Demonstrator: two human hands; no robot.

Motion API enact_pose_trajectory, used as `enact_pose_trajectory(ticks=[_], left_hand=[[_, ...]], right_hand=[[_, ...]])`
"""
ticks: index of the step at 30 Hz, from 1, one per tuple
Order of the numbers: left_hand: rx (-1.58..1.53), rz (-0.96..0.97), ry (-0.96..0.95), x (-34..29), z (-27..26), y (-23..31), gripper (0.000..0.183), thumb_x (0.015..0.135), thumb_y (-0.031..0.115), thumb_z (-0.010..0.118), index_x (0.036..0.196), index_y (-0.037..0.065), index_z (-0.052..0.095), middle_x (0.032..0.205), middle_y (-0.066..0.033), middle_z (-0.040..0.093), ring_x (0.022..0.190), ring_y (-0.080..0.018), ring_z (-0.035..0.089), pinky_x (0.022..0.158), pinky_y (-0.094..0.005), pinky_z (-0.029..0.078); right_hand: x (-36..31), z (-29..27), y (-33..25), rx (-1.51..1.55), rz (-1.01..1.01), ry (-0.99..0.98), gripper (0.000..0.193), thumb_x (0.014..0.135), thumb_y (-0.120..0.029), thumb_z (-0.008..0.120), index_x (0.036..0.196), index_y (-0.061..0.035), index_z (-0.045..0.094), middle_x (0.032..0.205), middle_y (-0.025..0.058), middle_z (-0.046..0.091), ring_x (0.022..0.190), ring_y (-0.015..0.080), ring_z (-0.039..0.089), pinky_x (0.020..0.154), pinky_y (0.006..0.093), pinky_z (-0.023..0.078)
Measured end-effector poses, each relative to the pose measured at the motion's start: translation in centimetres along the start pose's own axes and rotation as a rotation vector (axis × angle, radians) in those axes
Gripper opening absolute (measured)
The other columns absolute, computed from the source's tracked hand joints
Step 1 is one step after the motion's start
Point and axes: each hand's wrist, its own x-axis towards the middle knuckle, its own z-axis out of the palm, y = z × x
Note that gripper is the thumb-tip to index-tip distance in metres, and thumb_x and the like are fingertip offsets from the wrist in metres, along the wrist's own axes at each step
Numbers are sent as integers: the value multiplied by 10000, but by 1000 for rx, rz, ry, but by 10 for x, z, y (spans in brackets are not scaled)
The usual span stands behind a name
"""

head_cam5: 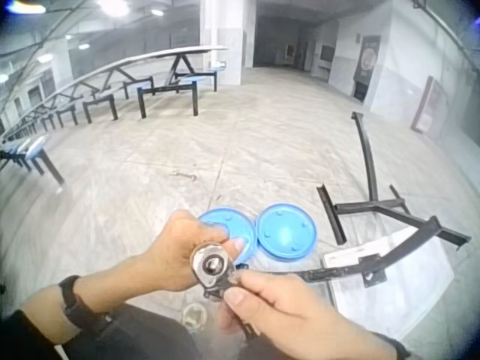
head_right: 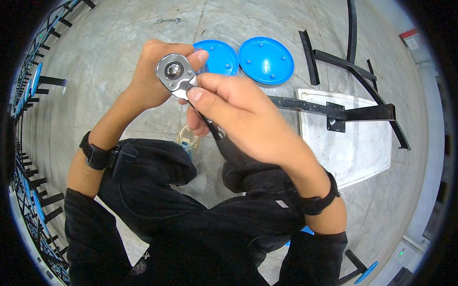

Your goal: The person uses a ratchet to tighten bolts on a metal table frame while seated in a dining hall.

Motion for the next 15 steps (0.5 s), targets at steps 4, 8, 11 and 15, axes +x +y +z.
enact_pose_trajectory(ticks=[4,8,11,15], left_hand=[[19,69,81,-1,4,-3,398,892,248,591,563,34,524,446,-43,457,388,-108,407,386,-267,323],[219,92,206,6,7,1,415,890,257,599,552,47,483,442,-63,381,387,-142,337,381,-293,286],[362,149,241,9,18,1,425,879,252,612,544,43,456,446,-66,367,390,-146,326,381,-295,280],[105,31,210,1,0,6,306,827,175,659,586,41,526,480,-95,424,410,-168,355,404,-297,312]], right_hand=[[-5,-9,-8,-243,-22,-14,161,894,-74,514,1010,37,520,763,38,575,694,98,545,674,248,461],[-5,21,-4,42,51,76,134,900,-120,531,974,-17,488,800,67,601,766,137,608,709,270,475],[-12,66,6,490,-32,141,154,907,-143,530,966,-30,445,750,61,590,729,140,606,688,273,476],[-2,22,-10,-209,72,70,161,868,-148,592,895,-21,498,701,50,570,572,138,577,544,254,450]])
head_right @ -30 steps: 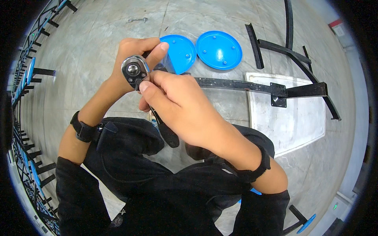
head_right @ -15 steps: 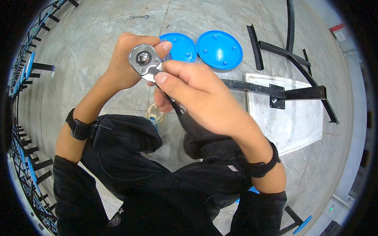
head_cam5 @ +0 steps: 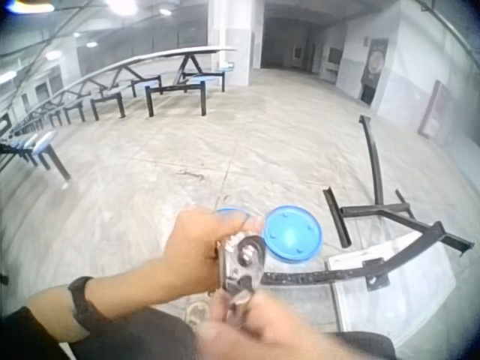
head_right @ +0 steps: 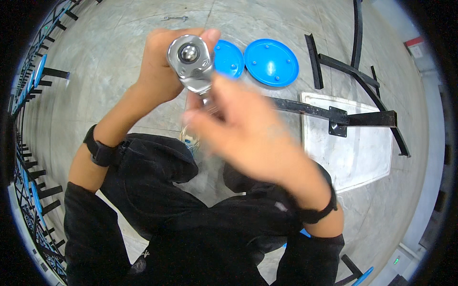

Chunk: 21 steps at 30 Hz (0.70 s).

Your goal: The person uses a ratchet to tighten bolts on a metal table frame while seated in a dining hall.

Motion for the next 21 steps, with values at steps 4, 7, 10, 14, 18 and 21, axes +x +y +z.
enact_pose_trajectory(ticks=[4,7,10,14,18,21], left_hand=[[-45,21,-471,5,3,5,120,696,84,634,626,-1,587,524,-161,521,461,-304,501,457,-353,391],[-116,-119,-507,3,4,11,164,719,100,622,633,-33,581,525,-183,517,465,-309,503,474,-359,406],[-41,-136,-407,3,-1,5,157,739,120,615,669,-21,601,552,-183,537,501,-337,517,498,-385,423],[163,-107,-313,-1,-6,-8,104,732,119,594,698,24,619,590,-172,560,576,-360,551,545,-425,434],[115,-179,-257,0,-9,-7,92,713,112,592,684,28,615,578,-169,553,565,-357,547,542,-420,433],[85,-164,-327,1,-20,-4,108,722,100,604,673,4,616,553,-178,539,528,-345,540,519,-392,435]], right_hand=[[13,-63,8,-930,-649,403,92,746,-21,629,827,-10,588,669,130,598,595,225,606,561,322,459],[17,-68,11,-1149,-823,491,88,752,-42,646,799,10,591,671,121,611,614,195,619,561,303,456],[8,-49,19,-751,-420,391,116,775,-75,650,798,19,586,674,104,622,617,140,615,536,275,438],[-2,3,17,-80,-14,97,168,877,-129,575,936,13,506,685,76,625,633,98,604,538,232,439],[-4,16,15,202,-48,60,180,882,-96,551,1006,7,470,735,80,602,636,125,580,588,244,442],[7,-16,24,-408,-355,165,241,805,-76,580,1038,-17,598,780,106,627,611,203,579,556,293,429]])
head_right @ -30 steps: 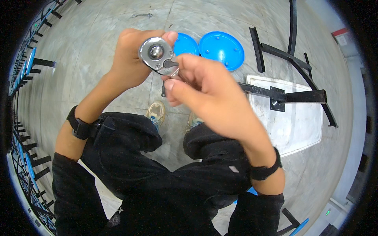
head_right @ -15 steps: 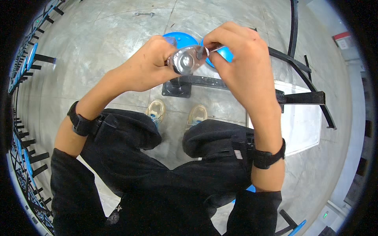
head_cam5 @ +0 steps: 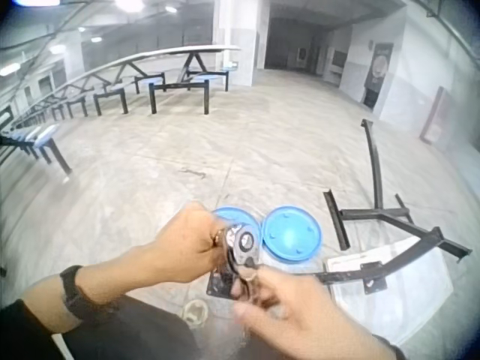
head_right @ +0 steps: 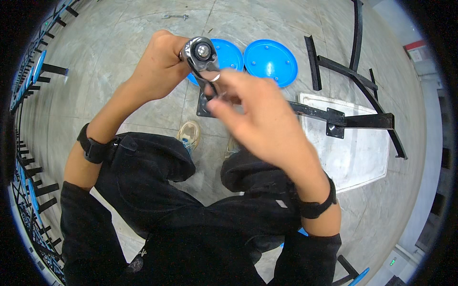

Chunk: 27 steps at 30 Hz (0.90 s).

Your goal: The person uses a ratchet to tighten bolts on a metal table frame while seated in a dining hall.

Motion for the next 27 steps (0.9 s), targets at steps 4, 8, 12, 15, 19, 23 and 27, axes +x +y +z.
enact_pose_trajectory(ticks=[4,8,12,15,19,23,27], left_hand=[[-84,-46,-29,-4,5,8,136,734,97,619,685,-29,616,534,-185,527,494,-311,539,506,-370,434],[-246,-146,-170,-11,4,21,187,739,114,644,696,-63,606,518,-181,511,458,-247,525,496,-343,431],[-182,22,-240,-12,-6,18,253,759,198,648,746,-54,627,555,-175,540,487,-222,532,518,-339,441],[-223,93,-189,-6,-22,-19,228,795,218,649,848,3,592,693,-76,582,693,-151,548,658,-304,436],[-424,-465,-26,15,-74,-127,328,869,348,507,974,60,620,899,-52,614,817,-142,546,695,-274,433],[316,-629,-313,14,2,-226,287,835,238,521,1005,14,580,784,-122,646,715,-198,642,642,-406,513],[-218,-773,-101,-38,110,-250,582,740,206,645,1237,-9,434,1028,-213,602,701,-272,654,522,-444,517]], right_hand=[[8,-25,5,-332,-22,42,247,776,-10,594,1019,-41,625,797,132,633,698,230,614,580,300,460],[14,-28,8,-440,-203,162,200,743,45,604,932,-16,625,800,131,631,741,251,635,636,294,493],[7,-33,-11,-444,-138,112,194,727,57,616,916,15,611,808,108,646,746,201,643,665,279,494],[-17,-55,-16,-370,173,266,189,773,38,630,960,32,607,828,59,647,754,104,604,663,231,471],[-32,-133,-54,-622,381,315,149,840,-35,616,974,30,609,810,-10,587,706,48,515,634,170,403],[-101,-210,-45,-799,610,284,106,857,-71,602,923,11,603,743,-27,537,672,40,464,603,176,361],[-190,-183,43,-782,697,475,72,836,-73,598,813,-17,559,652,-36,481,591,39,394,518,198,300]])
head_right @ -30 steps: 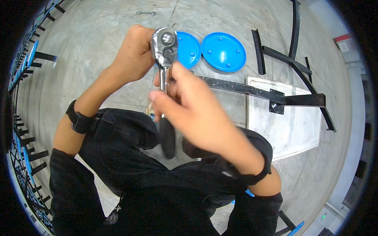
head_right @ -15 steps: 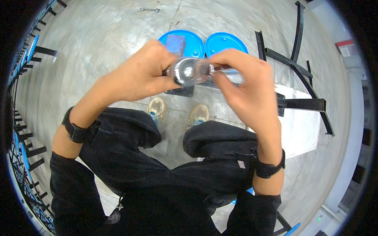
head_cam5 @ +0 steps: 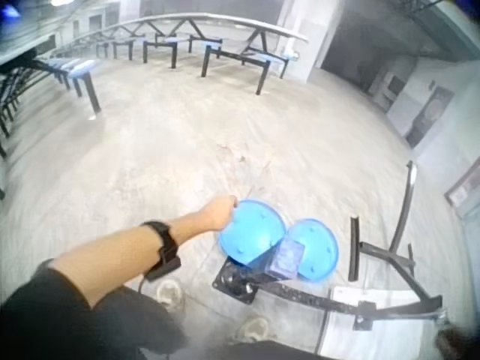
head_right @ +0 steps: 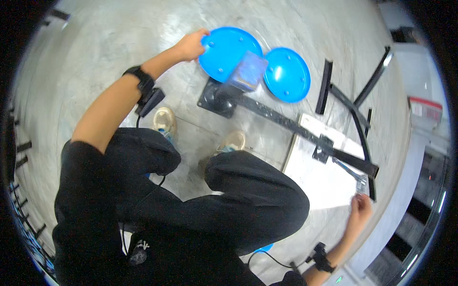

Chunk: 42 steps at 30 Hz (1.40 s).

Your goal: The person uses a ratchet to tighten bolts on a metal table frame while seated in a dining hall.

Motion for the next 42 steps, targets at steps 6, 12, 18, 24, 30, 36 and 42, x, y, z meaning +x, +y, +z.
enact_pose_trajectory(ticks=[6,12,18,24,30,36,42], left_hand=[[-5,221,-101,-47,69,-53,897,639,255,783,1363,38,299,1320,-204,400,1175,-337,457,1009,-430,347],[-461,437,-245,-73,70,11,801,636,199,820,1302,20,413,1254,-130,507,1199,-238,450,1013,-384,341],[-175,115,-248,-78,66,30,517,709,165,794,1135,-5,554,1049,-95,612,932,-181,591,762,-289,502],[-158,-39,-223,-127,85,-12,472,718,102,775,1123,-18,567,1079,-100,611,988,-187,582,888,-319,478],[-397,-38,-215,-140,93,21,424,716,60,761,1089,-29,578,1062,-99,618,977,-187,585,858,-310,481],[-205,-5,-151,-142,85,37,380,710,33,752,1054,-24,600,1028,-91,633,930,-187,601,850,-312,477],[-131,-10,-219,-140,82,19,472,739,157,756,1123,-33,556,1076,-125,614,983,-205,579,865,-323,449]], right_hand=[[-65,166,69,521,705,-133,72,825,-99,573,796,-33,566,608,-37,472,492,54,399,439,206,312],[-103,237,89,701,1121,-52,113,824,-118,575,746,-43,545,609,-2,469,472,71,399,423,215,316],[-108,231,122,715,874,-134,136,831,-126,576,754,-18,549,600,-14,473,466,57,394,430,214,323],[-112,228,125,797,833,-30,103,830,-113,562,808,-12,564,617,-19,480,477,44,400,438,203,318],[-125,250,146,537,748,-16,187,812,-123,589,885,47,617,636,16,565,502,46,438,443,226,325],[-131,254,135,788,796,-6,155,855,-173,610,840,-18,605,586,-1,510,487,54,414,451,227,318],[-143,315,149,1403,1097,140,165,884,-164,575,971,-24,563,668,32,485,505,101,400,459,239,340]])
